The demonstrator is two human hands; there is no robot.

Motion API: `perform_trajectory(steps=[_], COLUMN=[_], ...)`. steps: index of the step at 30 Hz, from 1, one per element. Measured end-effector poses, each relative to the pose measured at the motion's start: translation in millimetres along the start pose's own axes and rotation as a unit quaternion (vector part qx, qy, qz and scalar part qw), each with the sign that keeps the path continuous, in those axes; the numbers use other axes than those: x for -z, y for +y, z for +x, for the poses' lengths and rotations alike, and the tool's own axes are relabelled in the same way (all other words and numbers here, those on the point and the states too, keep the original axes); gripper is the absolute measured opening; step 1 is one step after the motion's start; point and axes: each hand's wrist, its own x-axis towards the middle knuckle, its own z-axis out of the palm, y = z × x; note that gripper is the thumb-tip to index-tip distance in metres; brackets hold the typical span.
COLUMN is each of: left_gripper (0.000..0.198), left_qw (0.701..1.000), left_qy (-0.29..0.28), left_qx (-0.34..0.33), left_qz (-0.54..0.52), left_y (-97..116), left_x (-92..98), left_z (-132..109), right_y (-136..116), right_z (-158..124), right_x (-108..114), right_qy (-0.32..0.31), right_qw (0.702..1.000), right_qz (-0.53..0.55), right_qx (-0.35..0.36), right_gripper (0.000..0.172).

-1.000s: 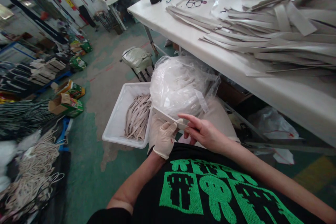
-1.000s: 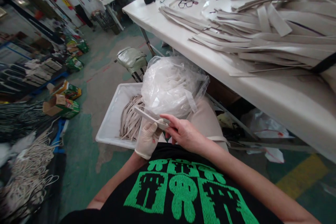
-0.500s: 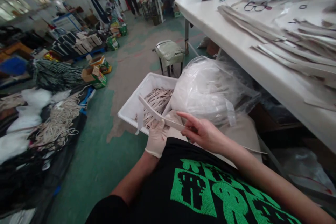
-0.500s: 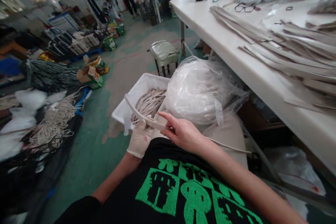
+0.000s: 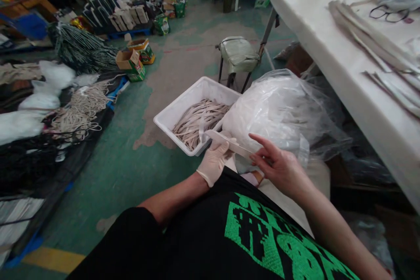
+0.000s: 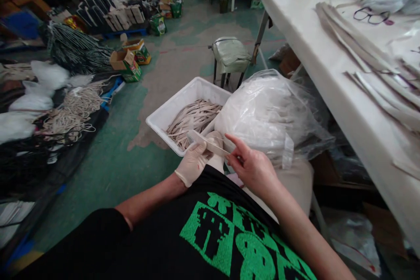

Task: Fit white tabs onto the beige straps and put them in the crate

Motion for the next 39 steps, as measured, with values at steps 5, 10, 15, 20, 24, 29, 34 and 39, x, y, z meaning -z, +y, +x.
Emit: perform_trajectory(steps=[5, 10, 15, 20, 24, 29, 34, 39], left_gripper=[0.042, 0.041, 0.04, 0.041, 0.04, 0.038, 0.027, 0.017], left_qw=[1.0, 0.999, 0.997, 0.996, 0.994, 0.997, 0.989, 0.979], left_qy=[-0.003, -0.016, -0.037, -0.049, -0.06, -0.043, -0.047, -0.034], left_qx=[0.018, 0.03, 0.049, 0.058, 0.076, 0.063, 0.134, 0.2], left_qz=[0.002, 0.012, 0.046, 0.047, 0.057, -0.014, -0.033, -0.024], left_y=[-4, -10, -14, -19, -24, -7, -2, -3], left_x=[0.1, -3.3, -14.4, -18.4, -18.0, -8.9, -10.6, -19.6], left_z=[5, 2, -4, -5, -2, 10, 10, 4], right_y=[3, 5, 7, 12, 11, 7, 0, 0], right_z=[-2, -8, -13, -20, -22, -57, -83, -74], right_x=[0, 6, 11, 14, 17, 50, 59, 51], right_qy=[0.008, 0.011, 0.016, 0.011, 0.005, -0.022, 0.117, 0.221], right_qw=[1.0, 1.0, 0.999, 0.997, 0.996, 0.987, 0.976, 0.957], right_qz=[0.02, 0.015, 0.05, 0.073, 0.087, 0.121, 0.116, 0.004], right_qx=[0.004, -0.003, -0.004, -0.027, -0.004, 0.102, 0.14, 0.189], right_gripper=[0.052, 0.049, 0.05, 0.046, 0.045, 0.032, 0.034, 0.031])
